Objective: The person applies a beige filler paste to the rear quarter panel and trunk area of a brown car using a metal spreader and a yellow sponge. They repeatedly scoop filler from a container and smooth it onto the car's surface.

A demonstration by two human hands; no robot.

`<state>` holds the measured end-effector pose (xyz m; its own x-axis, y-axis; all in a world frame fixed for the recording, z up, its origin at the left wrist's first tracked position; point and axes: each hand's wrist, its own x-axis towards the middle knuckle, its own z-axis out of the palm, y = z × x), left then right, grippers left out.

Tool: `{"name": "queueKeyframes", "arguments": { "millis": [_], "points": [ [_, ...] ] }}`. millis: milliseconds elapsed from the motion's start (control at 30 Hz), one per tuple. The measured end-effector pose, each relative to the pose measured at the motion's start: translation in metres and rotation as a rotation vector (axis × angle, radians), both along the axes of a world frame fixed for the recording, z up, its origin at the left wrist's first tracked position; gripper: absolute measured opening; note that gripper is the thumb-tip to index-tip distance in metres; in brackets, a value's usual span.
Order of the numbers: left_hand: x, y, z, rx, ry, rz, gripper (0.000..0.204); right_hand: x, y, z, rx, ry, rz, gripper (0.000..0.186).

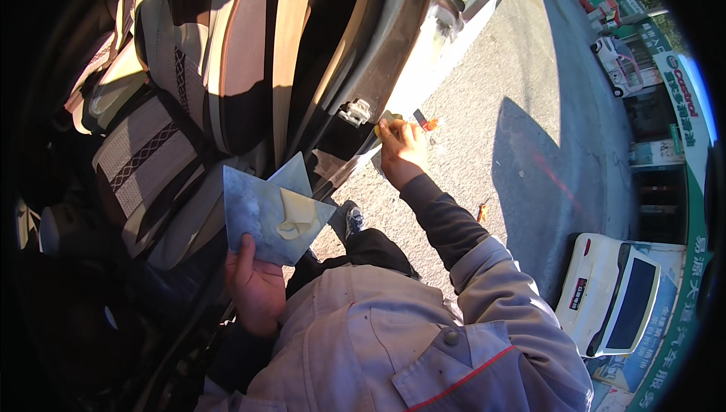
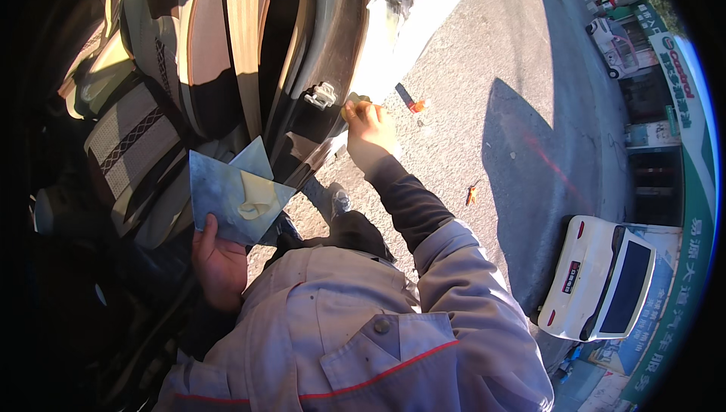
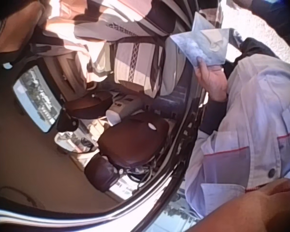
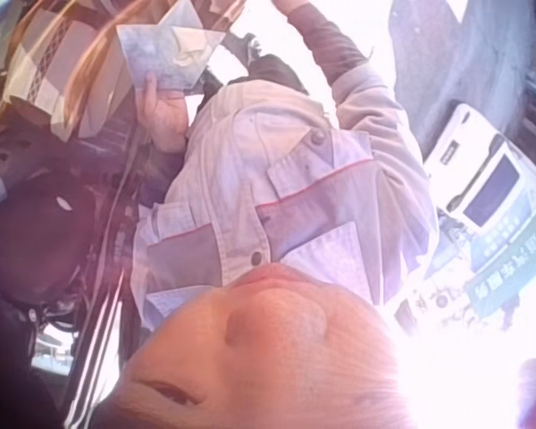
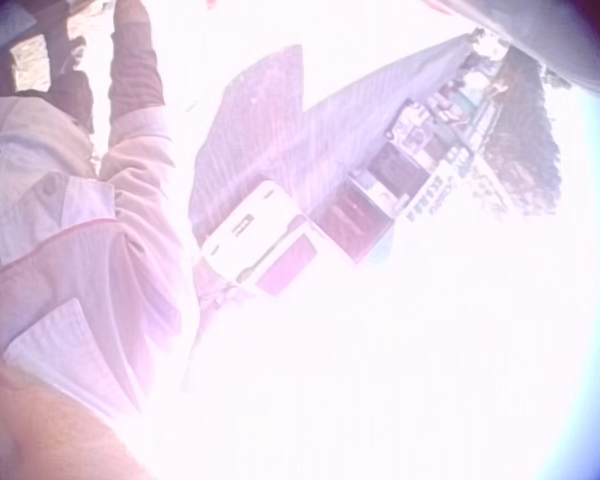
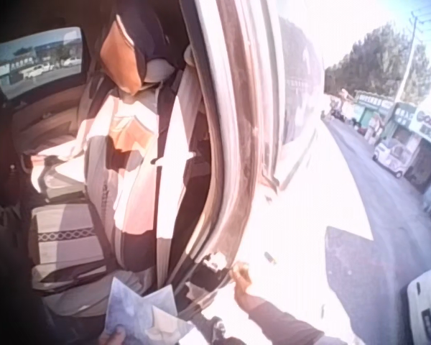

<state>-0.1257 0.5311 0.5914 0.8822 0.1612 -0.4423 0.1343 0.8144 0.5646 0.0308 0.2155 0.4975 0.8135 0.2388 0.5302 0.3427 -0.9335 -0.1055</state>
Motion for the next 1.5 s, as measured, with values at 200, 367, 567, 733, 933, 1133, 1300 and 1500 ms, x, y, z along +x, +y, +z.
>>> {"name": "queueKeyframes", "arguments": {
  "millis": [200, 367, 567, 733, 933, 1133, 1300, 1500],
  "points": [
    [-0.005, -0.001, 0.003, 0.011, 0.004, -0.012, 0.037, -0.008, 0.002, -0.005, 0.078, 0.176, 0.016, 0.033],
    [-0.003, -0.003, 0.011, 0.001, 0.012, -0.014, 0.037, -0.017, -0.011, 0.035, 0.401, 0.269, -0.045, 0.025],
    [0.016, -0.009, 0.021, -0.343, -0.110, -0.168, 0.039, -0.067, -0.012, 0.128, 1.689, 0.574, 0.102, 0.027],
    [0.042, -0.025, 0.028, -0.592, -0.277, -0.296, 0.042, -0.102, 0.019, 0.192, 1.785, 0.654, 0.381, 0.040],
    [0.055, -0.036, 0.037, -0.707, -0.394, -0.313, 0.040, -0.123, 0.043, 0.229, 1.569, 0.682, 0.505, 0.040],
    [0.050, -0.033, 0.038, -0.588, -0.354, -0.306, 0.037, -0.125, 0.049, 0.241, 1.134, 0.726, 0.528, 0.036],
    [0.046, -0.028, 0.041, -0.498, -0.324, -0.227, 0.040, -0.117, 0.055, 0.255, 0.762, 0.720, 0.587, 0.034],
    [0.041, -0.016, 0.038, -0.532, -0.343, -0.248, 0.041, -0.110, 0.052, 0.258, 0.801, 0.775, 0.427, 0.030]
  ]
}}
